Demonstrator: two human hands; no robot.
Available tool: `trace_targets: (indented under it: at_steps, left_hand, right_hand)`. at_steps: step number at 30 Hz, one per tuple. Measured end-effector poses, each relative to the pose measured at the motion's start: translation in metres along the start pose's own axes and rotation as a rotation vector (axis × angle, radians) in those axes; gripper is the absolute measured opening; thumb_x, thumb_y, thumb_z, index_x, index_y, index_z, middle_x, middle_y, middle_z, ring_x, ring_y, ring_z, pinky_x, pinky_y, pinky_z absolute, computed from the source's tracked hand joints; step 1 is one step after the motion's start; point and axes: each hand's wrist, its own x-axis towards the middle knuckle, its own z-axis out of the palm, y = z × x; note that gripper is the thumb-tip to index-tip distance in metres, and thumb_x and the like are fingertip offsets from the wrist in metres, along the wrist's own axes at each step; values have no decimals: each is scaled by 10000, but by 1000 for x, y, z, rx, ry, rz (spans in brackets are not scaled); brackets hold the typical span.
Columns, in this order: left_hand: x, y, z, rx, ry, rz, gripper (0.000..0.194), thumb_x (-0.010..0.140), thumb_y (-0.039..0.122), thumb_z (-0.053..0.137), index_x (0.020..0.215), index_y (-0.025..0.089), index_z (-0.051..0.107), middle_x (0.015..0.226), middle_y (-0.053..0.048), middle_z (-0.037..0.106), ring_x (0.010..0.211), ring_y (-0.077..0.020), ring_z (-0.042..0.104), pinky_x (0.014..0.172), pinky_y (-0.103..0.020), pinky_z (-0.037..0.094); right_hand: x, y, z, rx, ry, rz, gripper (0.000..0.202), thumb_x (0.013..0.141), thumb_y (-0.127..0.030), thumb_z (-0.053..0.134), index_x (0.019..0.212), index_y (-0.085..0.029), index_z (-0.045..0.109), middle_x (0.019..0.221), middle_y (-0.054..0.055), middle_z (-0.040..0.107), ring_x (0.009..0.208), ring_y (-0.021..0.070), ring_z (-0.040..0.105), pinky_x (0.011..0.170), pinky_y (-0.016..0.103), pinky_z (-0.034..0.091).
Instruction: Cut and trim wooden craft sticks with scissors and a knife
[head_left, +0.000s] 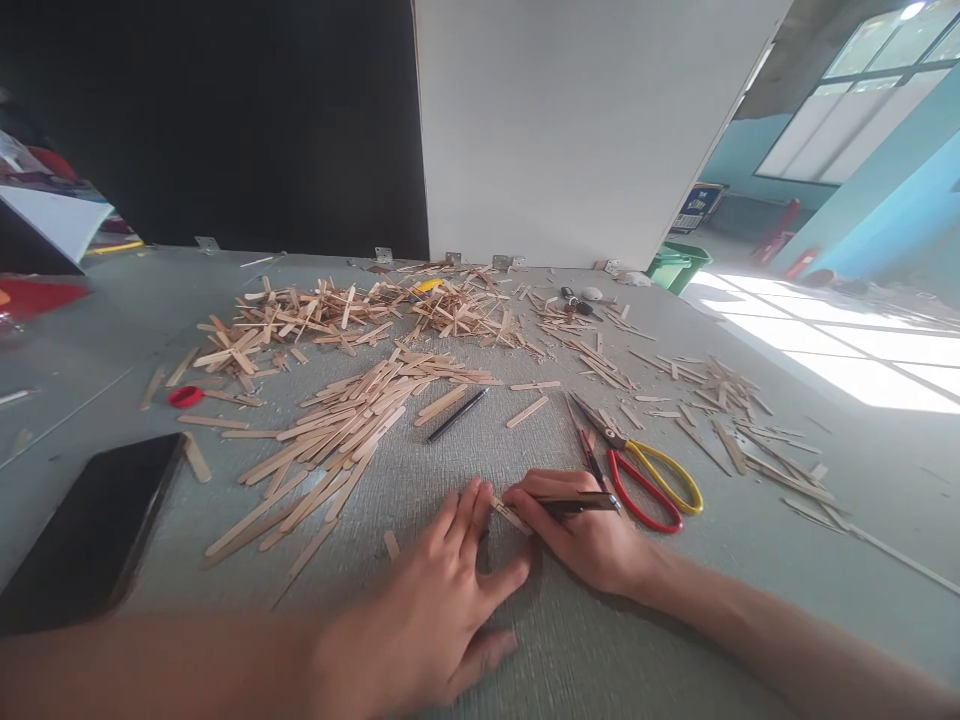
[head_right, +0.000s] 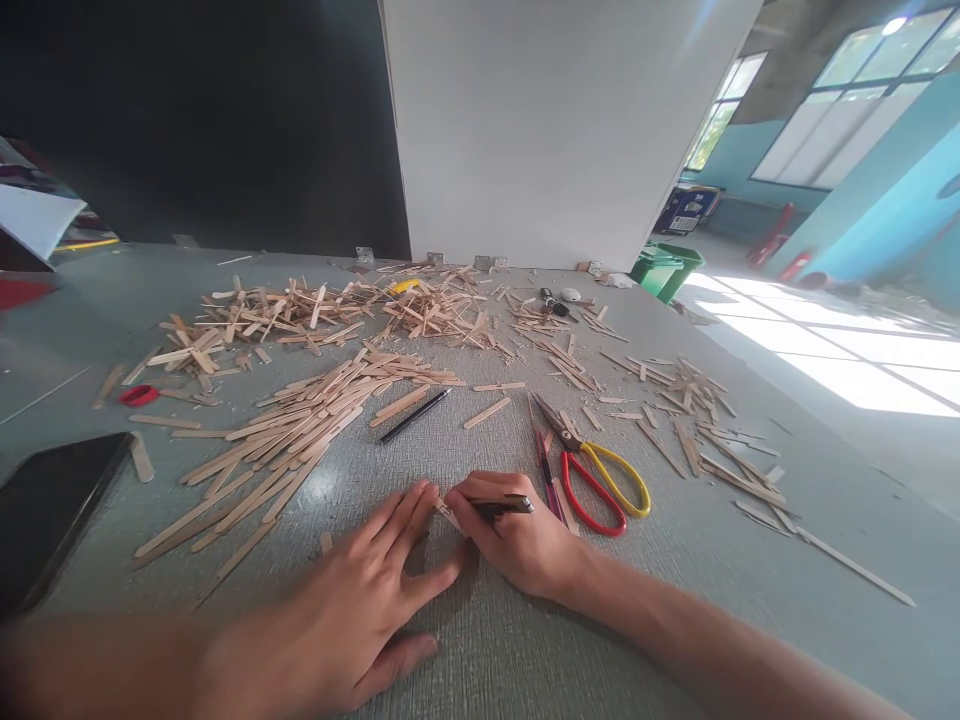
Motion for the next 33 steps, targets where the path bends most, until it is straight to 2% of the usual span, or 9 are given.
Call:
trace_targets:
  at_steps: [4, 12, 18, 25, 33]
  left_hand:
    - [0, 0, -5, -9, -94, -1, 641, 992, 504, 603, 1532, 168, 524, 1532, -352, 484, 1420, -586, 425, 1065, -705, 438]
    - [-1, 0, -2, -55, -83, -35, 573, 1064, 548, 430, 1513, 216, 557, 1556, -338, 462, 1451, -571, 354, 1073, -720, 448]
    - [0, 0, -4, -31, -80, -20, 559, 1066, 535, 428, 1486, 198, 579, 1531, -368, 471, 1439, -582, 358, 1070, -718, 450]
    - [2, -2, -6, 17, -78, 19, 606, 1055, 533, 439, 1541, 177, 507, 1506, -370, 504, 1429, -566, 398, 1074, -689, 459]
    - [3, -1, -5, 31, -107, 25, 615, 1042, 527, 460, 1552, 185, 486, 1514, -354, 510, 1429, -568, 409, 1078, -705, 436]
  right_hand:
    - [-1, 2, -1, 14, -14, -27, 346, 1100, -279, 478, 791, -200, 610, 763, 4, 590, 671, 151, 543, 646, 295, 429]
    - [-3, 5, -2, -6, -36, -71, 303, 1108, -257, 473, 902, -186, 684, 835, 27, 641, 722, 152, 594, 682, 285, 469]
    - [-3, 7, 0, -43, -11, -135, 290, 1110, -230, 463, 927, -173, 681, 850, 37, 659, 744, 157, 608, 706, 287, 475]
    - [-4, 8, 0, -40, 80, -89, 284, 1103, -247, 484, 952, -190, 718, 794, 11, 671, 690, 150, 614, 673, 280, 482]
    - [1, 7, 1, -24, 55, -63, 250, 1080, -234, 544, 928, -205, 740, 848, 16, 731, 754, 157, 666, 731, 279, 520]
